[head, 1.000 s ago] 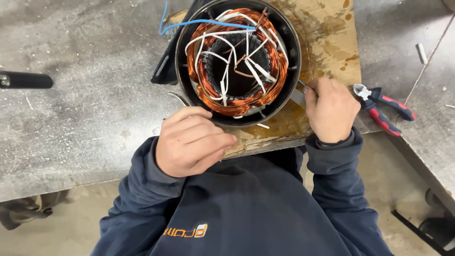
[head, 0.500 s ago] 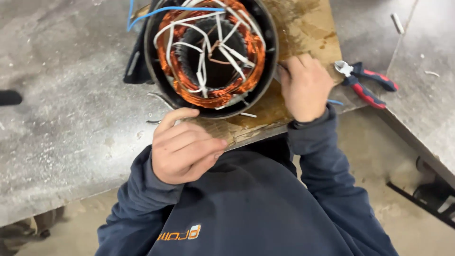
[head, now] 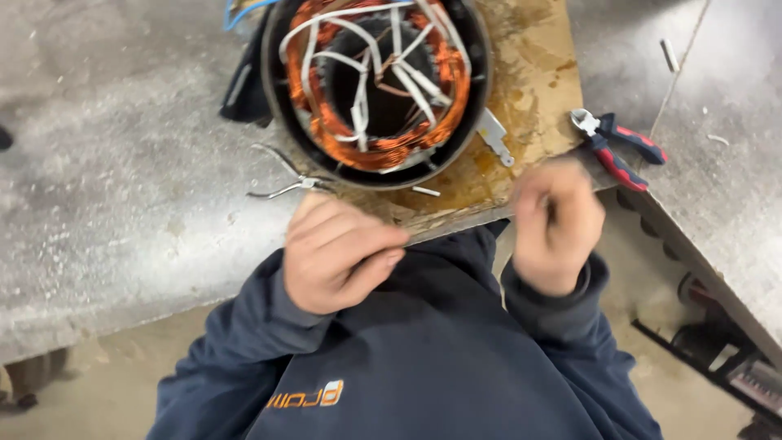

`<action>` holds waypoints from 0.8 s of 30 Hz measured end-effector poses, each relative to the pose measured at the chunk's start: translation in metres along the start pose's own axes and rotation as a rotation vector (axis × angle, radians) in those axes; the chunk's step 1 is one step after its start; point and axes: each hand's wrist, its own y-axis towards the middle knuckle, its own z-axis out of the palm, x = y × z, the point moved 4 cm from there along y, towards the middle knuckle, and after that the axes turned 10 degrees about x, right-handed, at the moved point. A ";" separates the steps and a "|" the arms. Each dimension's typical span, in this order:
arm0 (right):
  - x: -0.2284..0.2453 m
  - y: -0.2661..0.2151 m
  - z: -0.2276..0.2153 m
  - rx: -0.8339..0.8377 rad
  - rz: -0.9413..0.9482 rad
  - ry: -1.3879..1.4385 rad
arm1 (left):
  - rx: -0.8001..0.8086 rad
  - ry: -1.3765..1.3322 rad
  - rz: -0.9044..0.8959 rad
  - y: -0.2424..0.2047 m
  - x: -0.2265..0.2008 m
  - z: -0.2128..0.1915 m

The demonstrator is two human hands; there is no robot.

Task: The person works on a motor stator, twisting copper wires together by hand and using pliers to secure connections. They also use a knife to strip wire insulation and a heat gun to apply heat shrink tubing to the joints.

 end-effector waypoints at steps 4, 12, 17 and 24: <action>0.032 -0.016 0.027 0.097 -0.231 0.195 | -0.063 -0.076 -0.010 0.007 -0.014 0.000; 0.050 -0.029 0.072 0.168 -0.310 0.416 | -0.191 -0.231 -0.012 -0.020 -0.011 -0.004; 0.049 -0.028 0.082 0.225 -0.215 0.511 | -0.156 -0.588 -0.034 -0.031 -0.003 -0.010; 0.041 -0.012 0.037 0.069 -0.426 0.143 | -0.561 -0.950 0.093 -0.051 -0.001 -0.080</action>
